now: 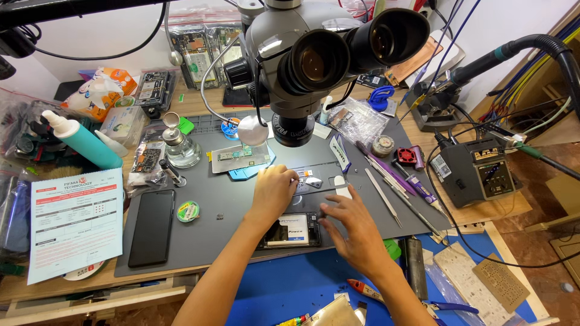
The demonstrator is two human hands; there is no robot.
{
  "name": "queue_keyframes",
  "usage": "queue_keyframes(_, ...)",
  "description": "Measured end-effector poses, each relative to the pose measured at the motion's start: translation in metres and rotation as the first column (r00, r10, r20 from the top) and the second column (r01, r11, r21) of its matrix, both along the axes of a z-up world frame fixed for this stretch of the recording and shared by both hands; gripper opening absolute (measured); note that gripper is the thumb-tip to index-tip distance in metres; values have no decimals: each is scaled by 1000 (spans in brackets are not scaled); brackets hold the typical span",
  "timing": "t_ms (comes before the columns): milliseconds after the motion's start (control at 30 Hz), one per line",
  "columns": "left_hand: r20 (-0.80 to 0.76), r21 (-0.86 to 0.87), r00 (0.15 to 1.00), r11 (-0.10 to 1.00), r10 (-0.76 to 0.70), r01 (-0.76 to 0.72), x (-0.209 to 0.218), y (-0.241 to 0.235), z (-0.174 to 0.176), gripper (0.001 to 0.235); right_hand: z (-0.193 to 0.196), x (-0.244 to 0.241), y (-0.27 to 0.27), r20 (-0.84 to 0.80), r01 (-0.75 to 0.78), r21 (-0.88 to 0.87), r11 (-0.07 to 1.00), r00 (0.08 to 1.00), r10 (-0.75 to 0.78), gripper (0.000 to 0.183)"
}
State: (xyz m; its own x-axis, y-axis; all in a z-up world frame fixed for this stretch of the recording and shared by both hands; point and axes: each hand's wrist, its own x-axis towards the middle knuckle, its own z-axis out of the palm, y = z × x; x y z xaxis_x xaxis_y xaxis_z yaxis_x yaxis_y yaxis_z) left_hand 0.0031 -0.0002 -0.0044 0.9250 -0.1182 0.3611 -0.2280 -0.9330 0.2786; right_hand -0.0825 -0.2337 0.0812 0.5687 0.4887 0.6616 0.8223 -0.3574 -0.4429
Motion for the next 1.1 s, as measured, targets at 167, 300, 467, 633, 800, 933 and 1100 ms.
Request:
queue_keyframes(167, 47, 98, 999, 995, -8, 4, 7, -2, -2, 11, -3, 1, 0, -64, -15, -6, 1000, 998, 15, 46)
queue_keyframes(300, 81, 207, 997, 978, -5, -12, 11, -6, -6, 18, -3, 1, 0, -19, 25, -29, 999, 1000, -25, 39)
queue_keyframes(467, 7, -165, 1000, 986, 30, -28, -12, -11, 34, 13, -13, -9, -2, -214, 107, 90, 990, 973, -86, 39)
queue_keyframes(633, -336, -834, 941, 475, -35, -280, -85, -26, 116, 6, -20, -9, -13, -186, 299, 113, 948, 943, -275, 45)
queue_keyframes(800, -335, -937, 892, 10, -304, -348, -117, -27, 111, 15, -15, -13, -8, -474, 386, 240, 891, 847, -239, 58)
queue_keyframes(933, -258, -905, 880, -220, -397, -365, -125, -34, 81, 18, 19, -34, 5, -465, 226, 597, 770, 879, 103, 56)
queue_keyframes(1100, -240, -880, 866, -277, -438, -385, -129, -43, 79, 17, 23, -38, 12, -350, 151, 628, 764, 931, 103, 55)
